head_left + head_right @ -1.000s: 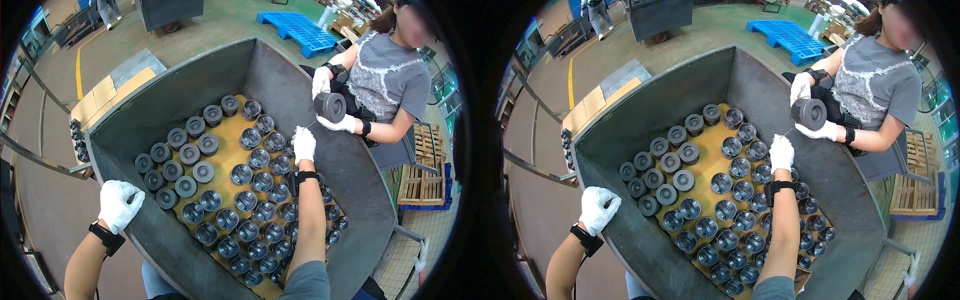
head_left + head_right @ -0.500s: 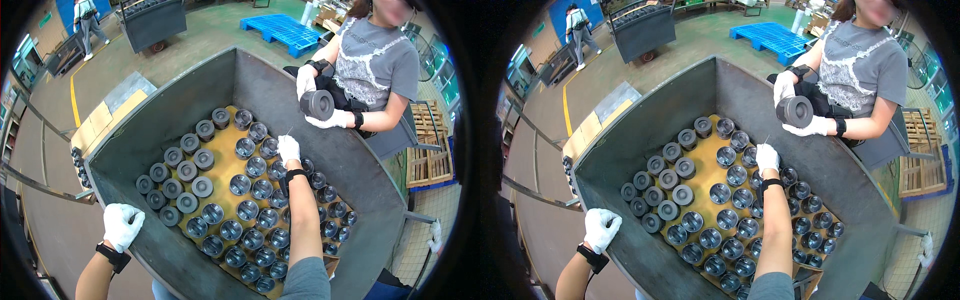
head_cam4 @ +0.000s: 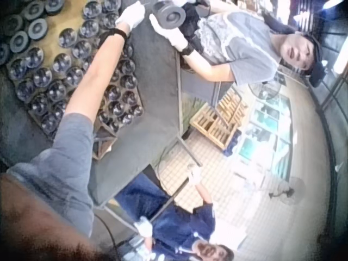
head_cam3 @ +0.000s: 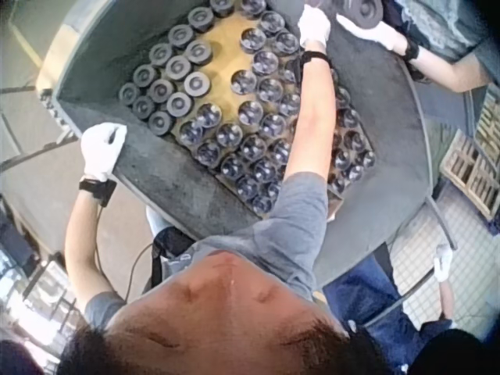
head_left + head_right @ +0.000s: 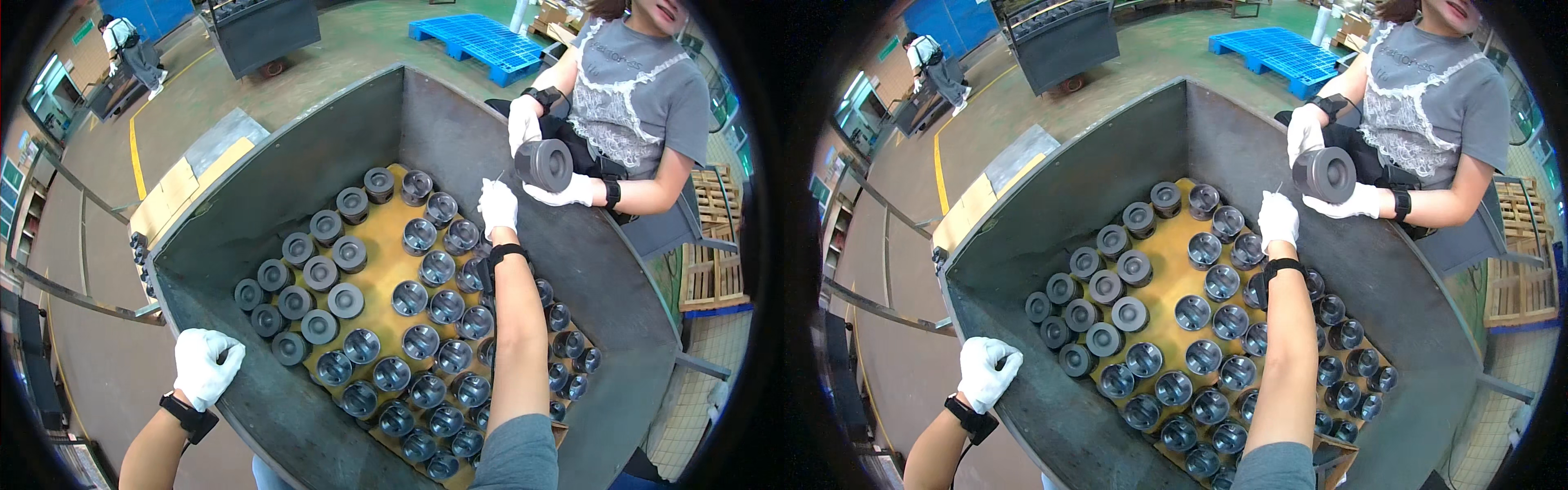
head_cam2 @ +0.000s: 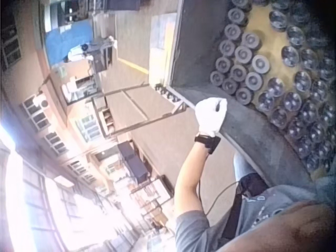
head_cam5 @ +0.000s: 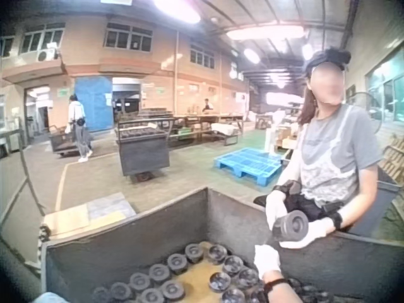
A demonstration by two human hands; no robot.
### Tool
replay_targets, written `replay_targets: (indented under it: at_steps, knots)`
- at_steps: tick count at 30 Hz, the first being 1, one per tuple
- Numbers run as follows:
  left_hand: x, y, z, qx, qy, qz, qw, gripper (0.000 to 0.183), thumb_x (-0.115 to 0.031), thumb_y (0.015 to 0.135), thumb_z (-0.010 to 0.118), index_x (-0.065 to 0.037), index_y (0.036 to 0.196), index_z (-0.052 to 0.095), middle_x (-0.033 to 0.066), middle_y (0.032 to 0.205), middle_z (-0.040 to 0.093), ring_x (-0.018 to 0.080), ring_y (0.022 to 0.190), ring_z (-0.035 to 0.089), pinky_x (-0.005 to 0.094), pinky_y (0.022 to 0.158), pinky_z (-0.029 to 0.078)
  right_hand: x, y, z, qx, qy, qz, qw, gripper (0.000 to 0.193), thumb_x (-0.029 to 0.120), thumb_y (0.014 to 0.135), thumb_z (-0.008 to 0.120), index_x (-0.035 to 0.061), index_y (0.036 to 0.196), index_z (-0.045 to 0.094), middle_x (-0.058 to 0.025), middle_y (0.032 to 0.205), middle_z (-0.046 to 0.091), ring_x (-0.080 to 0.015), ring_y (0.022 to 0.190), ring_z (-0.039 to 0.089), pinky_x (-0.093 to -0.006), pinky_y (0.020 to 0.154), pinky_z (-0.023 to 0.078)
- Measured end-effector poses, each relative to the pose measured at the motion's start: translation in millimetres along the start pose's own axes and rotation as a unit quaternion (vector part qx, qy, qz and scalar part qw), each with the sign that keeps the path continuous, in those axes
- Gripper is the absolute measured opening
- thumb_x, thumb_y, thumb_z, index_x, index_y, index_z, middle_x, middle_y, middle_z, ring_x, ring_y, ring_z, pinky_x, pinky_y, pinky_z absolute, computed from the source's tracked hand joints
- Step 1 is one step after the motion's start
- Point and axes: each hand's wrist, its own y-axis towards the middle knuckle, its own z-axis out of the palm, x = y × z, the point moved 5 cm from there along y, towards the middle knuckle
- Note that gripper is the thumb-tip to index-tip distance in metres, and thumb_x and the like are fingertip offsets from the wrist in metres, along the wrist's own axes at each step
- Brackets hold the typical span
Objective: Organize and transfer metal ring-shaped parts into containers and place cardboard dividers.
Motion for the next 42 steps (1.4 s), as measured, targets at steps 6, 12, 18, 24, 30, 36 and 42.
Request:
replay_targets:
  at_steps: [6,12,18,24,30,36,42]
  knots:
    - [5,-4,0,-0.009,-0.008,-0.005,1.000,0.013,-0.011,0.075,0.070,-0.002,0.067,0.069,0.0126,0.058,0.062,0.0283,0.054,0.062,0.0362,0.054,0.048,20,-46,11,0.098,0.272,0.193,0.938,0.020,0.017,0.094,0.060,-0.0018,0.098,0.065,-0.0084,0.080,0.066,-0.0150,0.063,0.061,-0.0309,0.056,0.050]
    - [1,-1,-3,-0.025,-0.019,0.008,0.999,0.012,-0.010,0.075,0.070,-0.002,0.066,0.068,0.0122,0.058,0.062,0.0280,0.054,0.061,0.0355,0.054,0.048,10,-85,45,0.262,0.128,0.210,0.933,0.026,0.020,0.084,0.068,-0.0055,0.093,0.069,-0.0179,0.080,0.070,-0.0248,0.056,0.066,-0.0375,0.053,0.051]
    - [6,-2,-1,-0.042,-0.038,0.012,0.998,0.012,-0.010,0.075,0.071,-0.002,0.066,0.068,0.0122,0.059,0.062,0.0284,0.054,0.061,0.0357,0.054,0.048,12,-110,82,0.284,0.094,0.209,0.931,0.023,0.018,0.085,0.067,-0.0039,0.091,0.068,-0.0163,0.077,0.070,-0.0234,0.059,0.067,-0.0376,0.055,0.051]
    - [3,-1,-2,-0.051,-0.044,0.024,0.997,0.012,-0.013,0.074,0.071,-0.003,0.068,0.069,0.0124,0.059,0.061,0.0309,0.055,0.061,0.0381,0.054,0.048,-14,-49,25,-0.136,0.264,0.241,0.924,0.063,0.023,0.087,0.068,-0.0042,0.138,0.043,-0.0192,0.105,0.067,-0.0314,0.094,0.063,-0.0401,0.087,0.050]
    - [4,0,-4,-0.051,-0.038,0.018,0.998,0.013,-0.013,0.075,0.071,-0.003,0.068,0.069,0.0123,0.058,0.061,0.0309,0.054,0.061,0.0379,0.054,0.047,15,-26,21,0.063,0.342,0.243,0.906,0.026,0.024,0.097,0.057,0.0049,0.113,0.061,-0.0067,0.075,0.060,-0.0199,0.054,0.056,-0.0353,0.050,0.047]
    - [9,-3,-5,-0.058,-0.034,0.009,0.998,0.014,-0.015,0.075,0.070,-0.003,0.067,0.070,0.0121,0.058,0.061,0.0311,0.054,0.060,0.0381,0.054,0.047,133,-62,-23,-0.068,-0.207,-0.208,0.954,0.021,0.024,0.098,0.048,0.0101,0.096,0.064,-0.0094,0.086,0.067,-0.0300,0.079,0.067,-0.0419,0.069,0.055]
    - [6,-2,-6,-0.046,-0.039,0.008,0.998,0.014,-0.015,0.075,0.070,-0.003,0.068,0.070,0.0119,0.057,0.060,0.0307,0.053,0.060,0.0382,0.054,0.047,125,-90,14,0.058,-0.196,-0.152,0.967,0.023,0.023,0.100,0.045,0.0074,0.097,0.062,-0.0147,0.092,0.064,-0.0325,0.083,0.065,-0.0446,0.070,0.053]
